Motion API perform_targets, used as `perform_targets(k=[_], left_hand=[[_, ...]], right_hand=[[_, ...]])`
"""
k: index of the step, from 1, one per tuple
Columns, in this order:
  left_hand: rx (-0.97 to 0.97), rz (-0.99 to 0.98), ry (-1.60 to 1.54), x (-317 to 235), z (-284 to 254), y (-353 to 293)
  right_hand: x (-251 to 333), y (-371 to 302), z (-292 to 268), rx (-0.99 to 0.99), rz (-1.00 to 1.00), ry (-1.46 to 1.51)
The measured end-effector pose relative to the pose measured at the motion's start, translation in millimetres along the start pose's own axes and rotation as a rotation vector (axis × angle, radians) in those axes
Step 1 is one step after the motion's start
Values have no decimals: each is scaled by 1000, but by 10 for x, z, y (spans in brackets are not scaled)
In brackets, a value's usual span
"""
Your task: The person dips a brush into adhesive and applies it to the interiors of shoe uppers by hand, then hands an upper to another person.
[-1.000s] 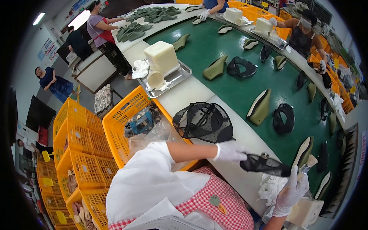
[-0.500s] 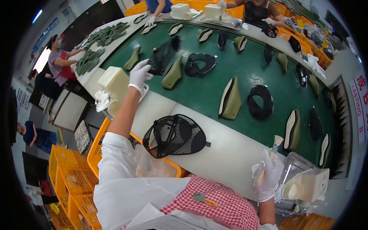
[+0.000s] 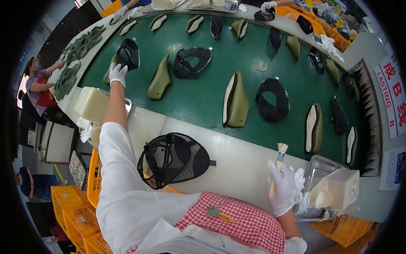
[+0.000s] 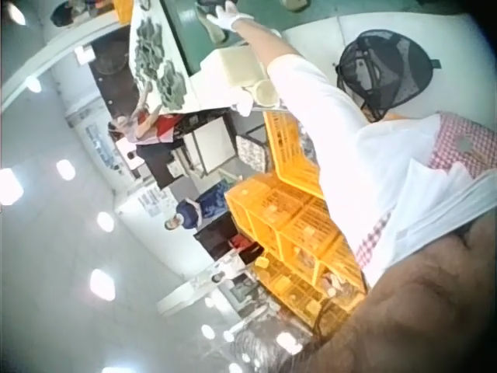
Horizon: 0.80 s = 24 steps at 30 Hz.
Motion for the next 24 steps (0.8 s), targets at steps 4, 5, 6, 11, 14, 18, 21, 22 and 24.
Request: perform_targets(k=[4, 5, 6, 11, 14, 18, 21, 22, 24], left_hand=[[-256, -498, 314, 110, -501, -27], [-72, -465, 347, 159, -494, -46], [72, -422, 319, 220, -271, -229], [913, -212, 1000, -112, 739, -1928], [1362, 219, 1396, -152, 706, -2855], [1359, 318, 1912, -270, 640, -3675], [1214, 345, 1987, -153, 480, -3676], [1231, 356, 1984, -138, 443, -3686], [1190, 283, 1783, -164, 448, -3676]], right_hand=[[-9, -4, 60, 37, -33, 27], [-19, -3, 65, 44, -20, 54], [-21, 3, 79, 49, 7, 67], [-10, -44, 53, -64, -55, 104], [46, -127, -15, -140, -105, 141], [59, -295, -40, -239, -129, 214], [-7, -415, -48, -248, -63, 308], [-20, -450, -42, -254, -47, 305], [-61, -507, -31, -249, -28, 429]])
Point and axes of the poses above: each hand's wrist, its own y-axis towards the middle knuckle, its own z-axis out of the palm, x = y × z, the point moved 6 cm from there along y, towards the middle knuckle, and after that the axes turned 5 degrees about x, right-handed, at the moved point
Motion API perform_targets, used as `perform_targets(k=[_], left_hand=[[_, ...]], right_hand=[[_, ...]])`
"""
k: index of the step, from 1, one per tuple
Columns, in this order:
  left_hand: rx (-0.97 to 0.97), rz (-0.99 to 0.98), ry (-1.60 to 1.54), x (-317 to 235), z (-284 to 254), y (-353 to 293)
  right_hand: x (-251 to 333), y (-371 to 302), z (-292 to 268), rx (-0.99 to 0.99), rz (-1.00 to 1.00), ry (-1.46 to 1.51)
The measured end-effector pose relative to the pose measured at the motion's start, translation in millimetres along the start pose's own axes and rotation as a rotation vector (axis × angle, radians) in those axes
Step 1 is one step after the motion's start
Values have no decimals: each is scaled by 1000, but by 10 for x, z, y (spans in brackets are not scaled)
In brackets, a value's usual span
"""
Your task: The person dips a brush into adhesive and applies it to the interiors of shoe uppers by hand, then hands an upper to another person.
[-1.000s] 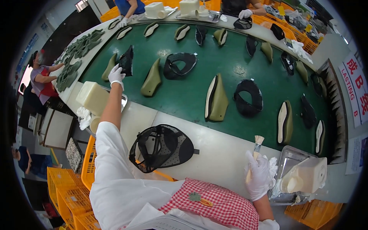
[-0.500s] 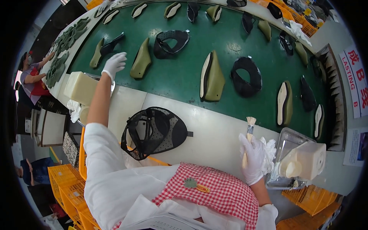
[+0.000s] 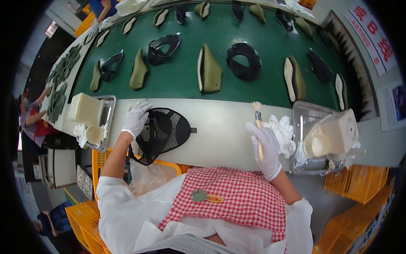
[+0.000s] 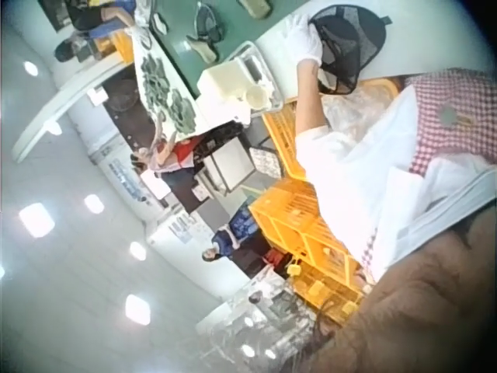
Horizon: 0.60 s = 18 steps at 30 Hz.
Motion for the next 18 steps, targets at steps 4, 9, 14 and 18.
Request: perform_targets(k=[4, 9, 14, 18], left_hand=[[-71, 138, -572, -343, -301, 1], [187, 251, -881, -970, -491, 138], [414, 367, -1025, -1765, -566, 134], [571, 415, -1176, -2249, -498, 67]], right_hand=[[15, -43, -81, -61, -10, -28], [89, -45, -274, -142, -55, -43], [100, -113, -669, -276, -29, -236], [-1, -333, -827, -260, 124, 158]])
Point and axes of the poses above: each hand's wrist, its own y-axis towards the middle knuckle, its own z-axis out of the palm, x = y × z, the point moved 6 cm from there along y, towards the middle knuckle, and after that the axes turned 5 degrees about x, right-handed, at the moved point
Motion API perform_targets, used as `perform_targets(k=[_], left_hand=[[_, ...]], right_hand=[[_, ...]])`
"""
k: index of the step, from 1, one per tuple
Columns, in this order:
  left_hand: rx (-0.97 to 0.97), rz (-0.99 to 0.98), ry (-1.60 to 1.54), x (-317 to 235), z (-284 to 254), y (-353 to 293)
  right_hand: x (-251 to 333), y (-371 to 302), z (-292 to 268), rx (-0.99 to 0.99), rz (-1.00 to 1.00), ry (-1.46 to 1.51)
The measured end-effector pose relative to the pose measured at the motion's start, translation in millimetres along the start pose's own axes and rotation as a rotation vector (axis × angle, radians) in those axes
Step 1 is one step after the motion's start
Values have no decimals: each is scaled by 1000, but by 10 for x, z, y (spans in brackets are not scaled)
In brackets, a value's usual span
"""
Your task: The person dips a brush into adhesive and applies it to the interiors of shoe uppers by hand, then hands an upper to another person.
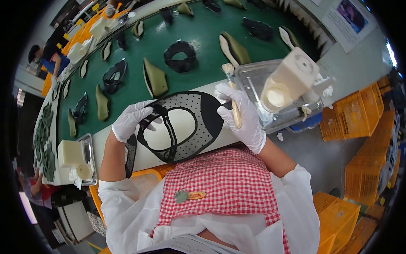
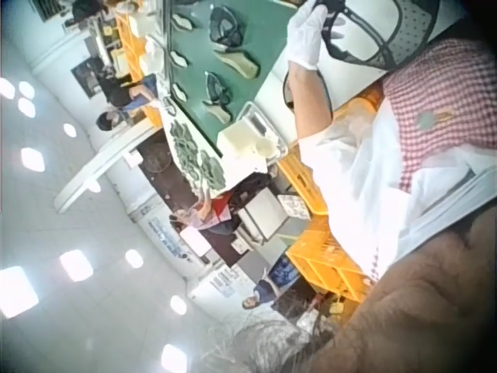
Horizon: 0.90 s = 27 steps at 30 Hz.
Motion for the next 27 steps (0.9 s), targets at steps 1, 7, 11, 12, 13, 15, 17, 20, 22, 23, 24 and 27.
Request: perform_targets(k=[1, 7, 11, 12, 13, 15, 17, 20, 22, 23, 24, 27], left_hand=[[46, -50, -35, -31, 113, 38], [252, -173, -667, 422, 553, 291], [374, -101, -656, 808, 1132, 491], [363, -182, -656, 933, 1296, 522], [412, 80, -302, 864, 1453, 570], [495, 94, -501, 732, 1786, 660], [612, 117, -706, 666, 1935, 769], [339, -175, -547, 810, 1919, 950], [325, -191, -500, 849, 1974, 1047], [281, -244, -519, 848, 1980, 1051], [237, -297, -537, 829, 1990, 1051], [204, -398, -483, 847, 1986, 1127]], right_hand=[[1, -57, -64, -23, 35, -16], [-218, -477, -323, -9, 273, 113], [-407, -742, -368, 1, 351, 281], [-435, -782, -378, -7, 359, 282], [-477, -816, -371, 2, 361, 281], [-518, -844, -405, 12, 355, 255], [-554, -867, -448, 3, 351, 262], [-601, -887, -473, -33, 324, 241], [-633, -879, -579, -67, 307, 211], [-610, -831, -699, -77, 232, 102], [-578, -809, -798, -86, 156, -6], [-674, -758, -1180, -191, 250, -127]])
Point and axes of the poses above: each hand's wrist, its own y-axis towards the middle knuckle, its own z-axis out of the palm, x = y × z, the point moved 6 cm from there along y, towards the middle knuckle, and after that the axes turned 5 degrees about x, right-handed, at the moved point
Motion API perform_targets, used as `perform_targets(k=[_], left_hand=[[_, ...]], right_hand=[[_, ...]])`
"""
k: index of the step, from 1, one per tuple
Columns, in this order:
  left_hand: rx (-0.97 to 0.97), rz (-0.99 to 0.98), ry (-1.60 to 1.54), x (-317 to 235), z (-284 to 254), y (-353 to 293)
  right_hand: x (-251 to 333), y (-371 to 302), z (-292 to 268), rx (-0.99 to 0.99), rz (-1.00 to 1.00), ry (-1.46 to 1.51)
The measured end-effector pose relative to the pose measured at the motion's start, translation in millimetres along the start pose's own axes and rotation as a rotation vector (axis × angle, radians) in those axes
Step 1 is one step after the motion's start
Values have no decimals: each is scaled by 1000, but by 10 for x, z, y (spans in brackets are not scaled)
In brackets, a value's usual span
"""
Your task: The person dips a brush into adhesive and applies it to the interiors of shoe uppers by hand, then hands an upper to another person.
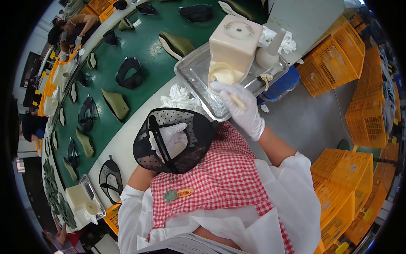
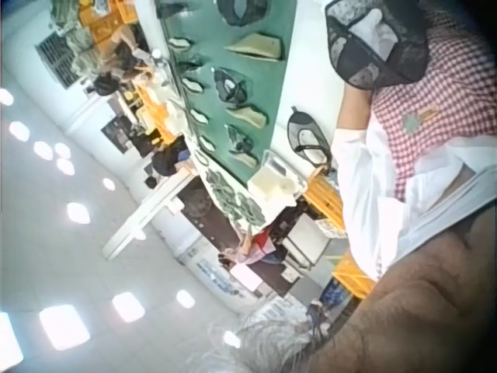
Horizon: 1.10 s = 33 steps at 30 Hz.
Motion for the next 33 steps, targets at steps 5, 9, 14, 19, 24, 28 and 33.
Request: perform_targets(k=[5, 9, 14, 19, 24, 28, 33], left_hand=[[39, -40, 69, -191, 190, 88], [-17, -130, 137, -191, 97, 208], [60, -211, 132, -204, 58, 401], [32, -186, 175, -362, 205, 425], [4, -240, 254, -288, 206, 555], [-70, -151, 562, -424, 305, 502], [40, 202, 443, -403, 125, 613]], right_hand=[[-439, 177, -174, -94, 43, -78], [-489, 260, -71, 54, -122, -392], [-456, 220, -73, 108, 18, -192], [-364, 126, -111, 51, 252, 322], [-27, 211, -51, 99, 90, 310], [7, 249, -52, 81, -61, 194], [-158, 48, -15, 117, -15, 161]])
Point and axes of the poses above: each hand's wrist, its own y-axis towards the middle knuckle, its own z-axis out of the palm, x = y × z, the point moved 6 cm from there along y, towards the middle knuckle, and after that the axes turned 5 degrees about x, right-handed, at the moved point
